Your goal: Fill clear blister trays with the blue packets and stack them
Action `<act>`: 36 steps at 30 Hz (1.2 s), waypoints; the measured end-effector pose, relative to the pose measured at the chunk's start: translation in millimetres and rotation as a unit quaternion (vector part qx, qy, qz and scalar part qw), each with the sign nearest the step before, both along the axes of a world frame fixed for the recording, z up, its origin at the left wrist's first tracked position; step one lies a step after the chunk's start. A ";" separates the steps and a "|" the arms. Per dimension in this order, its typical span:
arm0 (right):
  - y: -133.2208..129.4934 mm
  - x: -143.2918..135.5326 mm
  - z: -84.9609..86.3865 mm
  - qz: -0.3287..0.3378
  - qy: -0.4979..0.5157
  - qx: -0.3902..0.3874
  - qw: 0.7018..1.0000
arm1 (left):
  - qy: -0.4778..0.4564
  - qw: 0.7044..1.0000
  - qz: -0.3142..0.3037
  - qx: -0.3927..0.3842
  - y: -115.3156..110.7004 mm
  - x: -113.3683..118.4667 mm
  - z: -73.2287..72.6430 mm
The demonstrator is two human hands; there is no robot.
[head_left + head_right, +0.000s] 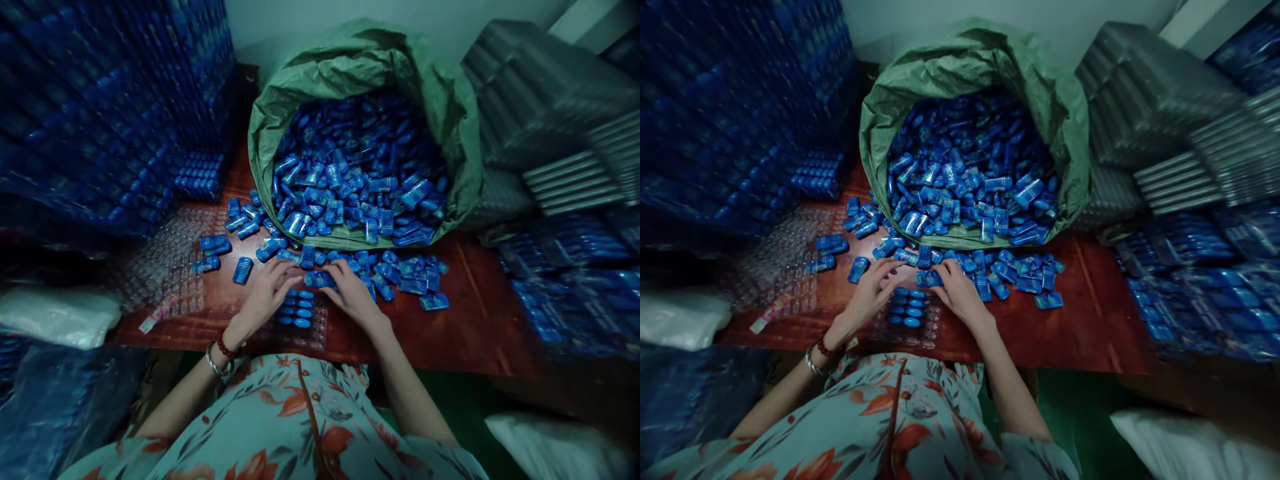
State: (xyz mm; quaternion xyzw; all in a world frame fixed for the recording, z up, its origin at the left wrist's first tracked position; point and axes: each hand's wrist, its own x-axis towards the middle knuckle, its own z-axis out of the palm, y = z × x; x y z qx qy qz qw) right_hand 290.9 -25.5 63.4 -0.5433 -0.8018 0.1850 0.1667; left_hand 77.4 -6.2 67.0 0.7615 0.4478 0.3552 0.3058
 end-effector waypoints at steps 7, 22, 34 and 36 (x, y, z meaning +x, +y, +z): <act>-73.5 52.4 49.7 -0.039 0.086 -0.109 0.990 | -0.030 0.995 -0.071 -0.060 -10.9 -4.5 20.3; -187.1 122.9 -34.3 -0.296 -0.098 -0.320 0.895 | 0.285 0.929 0.234 -0.022 22.1 -107.5 -47.4; -28.5 -7.2 -27.4 -0.274 -0.132 -0.109 0.947 | 0.226 0.945 0.209 -0.113 37.4 -89.1 -58.2; -20.2 -18.1 -32.1 -0.270 -0.158 -0.135 0.940 | 0.244 0.945 0.192 -0.108 44.5 -85.5 -58.5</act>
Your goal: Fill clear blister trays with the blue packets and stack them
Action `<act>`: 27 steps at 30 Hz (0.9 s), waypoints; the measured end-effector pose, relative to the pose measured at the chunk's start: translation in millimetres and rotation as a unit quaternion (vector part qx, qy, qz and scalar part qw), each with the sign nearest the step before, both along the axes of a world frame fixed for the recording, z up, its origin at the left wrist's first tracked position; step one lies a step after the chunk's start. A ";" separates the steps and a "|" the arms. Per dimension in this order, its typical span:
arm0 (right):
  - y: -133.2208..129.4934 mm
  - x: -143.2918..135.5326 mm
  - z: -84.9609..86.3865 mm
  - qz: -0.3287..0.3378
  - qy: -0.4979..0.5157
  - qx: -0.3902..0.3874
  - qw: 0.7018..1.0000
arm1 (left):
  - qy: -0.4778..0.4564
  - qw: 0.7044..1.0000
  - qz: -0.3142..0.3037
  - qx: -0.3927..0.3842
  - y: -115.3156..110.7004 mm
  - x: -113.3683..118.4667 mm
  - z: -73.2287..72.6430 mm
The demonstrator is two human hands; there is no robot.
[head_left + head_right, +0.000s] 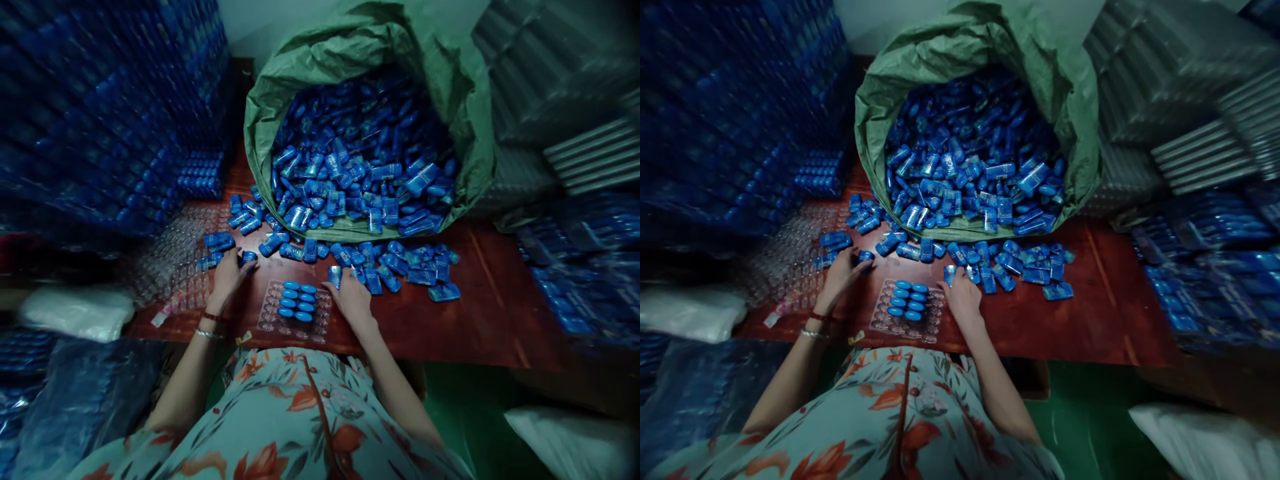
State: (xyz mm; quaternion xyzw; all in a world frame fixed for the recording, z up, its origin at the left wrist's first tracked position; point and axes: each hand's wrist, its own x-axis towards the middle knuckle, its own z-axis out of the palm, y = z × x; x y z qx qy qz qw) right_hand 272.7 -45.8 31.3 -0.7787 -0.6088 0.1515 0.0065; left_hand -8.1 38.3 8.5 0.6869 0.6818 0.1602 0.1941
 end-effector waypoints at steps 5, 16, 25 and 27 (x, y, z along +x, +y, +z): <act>-12.6 16.0 -11.4 0.039 0.091 0.041 0.994 | -0.032 0.997 -0.060 -0.019 4.1 1.8 1.2; -102.6 19.8 17.7 0.025 0.400 0.048 0.915 | -0.298 0.953 -0.017 0.043 -116.5 3.5 28.7; -84.7 -19.4 -6.2 0.304 0.181 0.175 0.919 | -0.186 0.938 -0.262 0.132 -138.1 29.2 -1.8; -83.4 -16.9 -1.5 0.337 0.134 0.168 0.917 | -0.136 0.932 -0.298 0.154 -139.4 25.4 -8.5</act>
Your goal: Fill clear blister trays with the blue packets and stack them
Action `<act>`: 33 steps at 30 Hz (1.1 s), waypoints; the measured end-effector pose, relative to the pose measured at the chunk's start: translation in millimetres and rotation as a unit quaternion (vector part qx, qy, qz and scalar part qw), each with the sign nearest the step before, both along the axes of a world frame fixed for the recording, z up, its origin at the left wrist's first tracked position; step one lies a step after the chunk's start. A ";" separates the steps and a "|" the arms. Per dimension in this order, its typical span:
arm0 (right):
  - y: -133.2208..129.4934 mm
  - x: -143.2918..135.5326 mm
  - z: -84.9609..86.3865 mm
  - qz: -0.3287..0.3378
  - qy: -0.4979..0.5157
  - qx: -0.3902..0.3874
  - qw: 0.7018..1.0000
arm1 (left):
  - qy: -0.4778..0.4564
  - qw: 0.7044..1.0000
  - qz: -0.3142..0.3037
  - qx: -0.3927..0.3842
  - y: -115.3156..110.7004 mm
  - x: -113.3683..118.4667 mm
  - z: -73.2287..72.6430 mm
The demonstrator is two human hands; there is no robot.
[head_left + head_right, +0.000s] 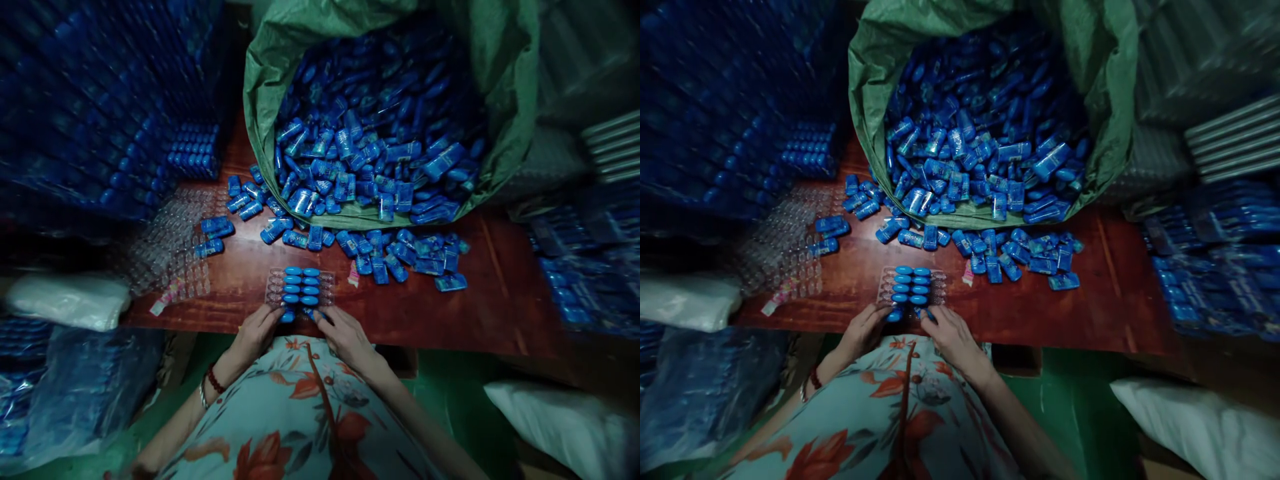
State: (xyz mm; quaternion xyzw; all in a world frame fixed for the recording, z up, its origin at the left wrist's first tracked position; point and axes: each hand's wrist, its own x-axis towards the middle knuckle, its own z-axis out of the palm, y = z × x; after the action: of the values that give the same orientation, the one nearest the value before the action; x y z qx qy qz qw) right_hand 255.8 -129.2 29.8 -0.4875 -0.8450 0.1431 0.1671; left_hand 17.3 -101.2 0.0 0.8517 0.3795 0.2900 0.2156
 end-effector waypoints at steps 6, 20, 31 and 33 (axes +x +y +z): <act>6.7 -5.3 13.9 0.033 -0.077 -0.006 0.996 | 0.036 0.996 -0.040 0.064 4.2 -2.7 -0.9; 15.1 -11.3 -9.9 -0.055 -0.027 0.109 0.992 | 0.073 0.997 -0.028 0.005 25.4 18.2 10.8; 101.7 16.6 -1.5 -0.253 0.103 0.091 0.958 | -0.001 0.998 0.049 -0.032 61.3 17.7 19.3; 131.8 12.8 -1.9 -0.283 0.017 0.028 0.958 | -0.019 0.992 0.117 -0.050 88.6 22.5 19.2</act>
State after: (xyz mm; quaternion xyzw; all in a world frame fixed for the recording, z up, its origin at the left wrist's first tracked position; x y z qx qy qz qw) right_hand 268.7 2.6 27.9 -0.6994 -0.6730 0.0746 0.2289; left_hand 39.7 -12.6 19.2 0.7837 0.4864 0.3103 0.2301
